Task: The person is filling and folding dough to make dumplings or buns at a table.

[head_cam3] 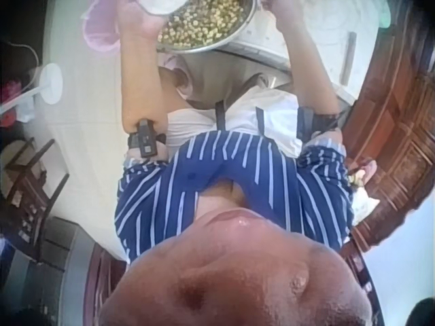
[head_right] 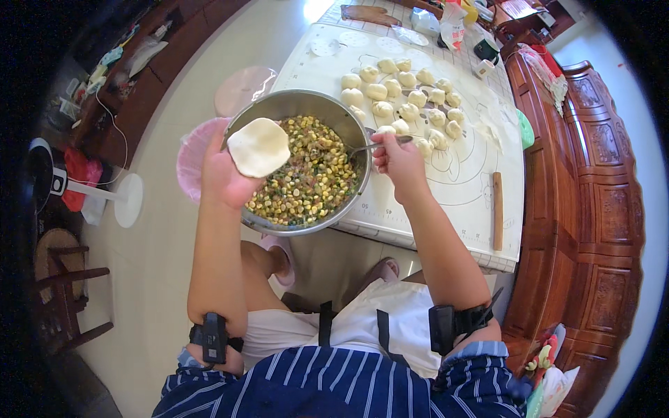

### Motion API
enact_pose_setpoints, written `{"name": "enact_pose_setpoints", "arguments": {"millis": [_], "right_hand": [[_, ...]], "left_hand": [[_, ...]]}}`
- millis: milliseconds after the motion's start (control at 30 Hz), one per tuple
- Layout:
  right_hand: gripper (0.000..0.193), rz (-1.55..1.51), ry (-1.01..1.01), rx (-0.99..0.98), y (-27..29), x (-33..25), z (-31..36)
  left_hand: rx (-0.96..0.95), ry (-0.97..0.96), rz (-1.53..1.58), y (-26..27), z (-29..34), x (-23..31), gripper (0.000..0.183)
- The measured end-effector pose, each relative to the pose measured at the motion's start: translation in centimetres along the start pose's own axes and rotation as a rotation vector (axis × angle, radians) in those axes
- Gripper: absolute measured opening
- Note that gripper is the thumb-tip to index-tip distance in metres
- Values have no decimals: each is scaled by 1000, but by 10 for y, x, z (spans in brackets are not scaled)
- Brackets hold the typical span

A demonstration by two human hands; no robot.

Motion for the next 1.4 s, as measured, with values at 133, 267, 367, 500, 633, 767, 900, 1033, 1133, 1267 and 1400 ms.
{"name": "enact_pose_setpoints", "arguments": {"millis": [133,267,367,500,633,767,900,1033,1133,1267,1400], "right_hand": [[30,438,275,105,-34,-18,7],[28,601,207,21,-42,-18,-2],[28,517,95,8,-37,-18,1],[27,200,-48,-17,-9,-15,-2],[28,97,-145,-43,-9,-13,1],[27,29,-119,-36,-9,-22,13],[27,-4,3,-90,-15,-40,33],[28,21,96,-162,-40,-46,56],[29,132,199,-200,-55,-40,66],[26,399,490,-166,-57,-35,73],[12,711,836,-274,-62,-33,87]], "left_hand": [[-5,-62,62,8,-8,9,50],[-29,-10,96,4,-4,6,48],[-68,-4,66,6,-5,4,54],[-5,-16,22,2,-6,5,49],[0,-28,-5,3,-7,7,49],[4,-12,-32,10,-11,0,50],[7,60,-76,5,-6,-18,51],[-109,295,35,-1,1,-35,57],[-133,332,101,-10,7,-39,60],[-159,339,100,-13,9,-40,61],[-165,350,91,-7,9,-35,62]]}}
Point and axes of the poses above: each hand's wrist, its own z-axis away from the middle knuckle, its own y-axis out of the back of the hand, x = y × z, the point moved 3 cm from there along -z, towards the middle knuckle, and after that the axes turned 12 degrees about -y, right-handed, at the moved point
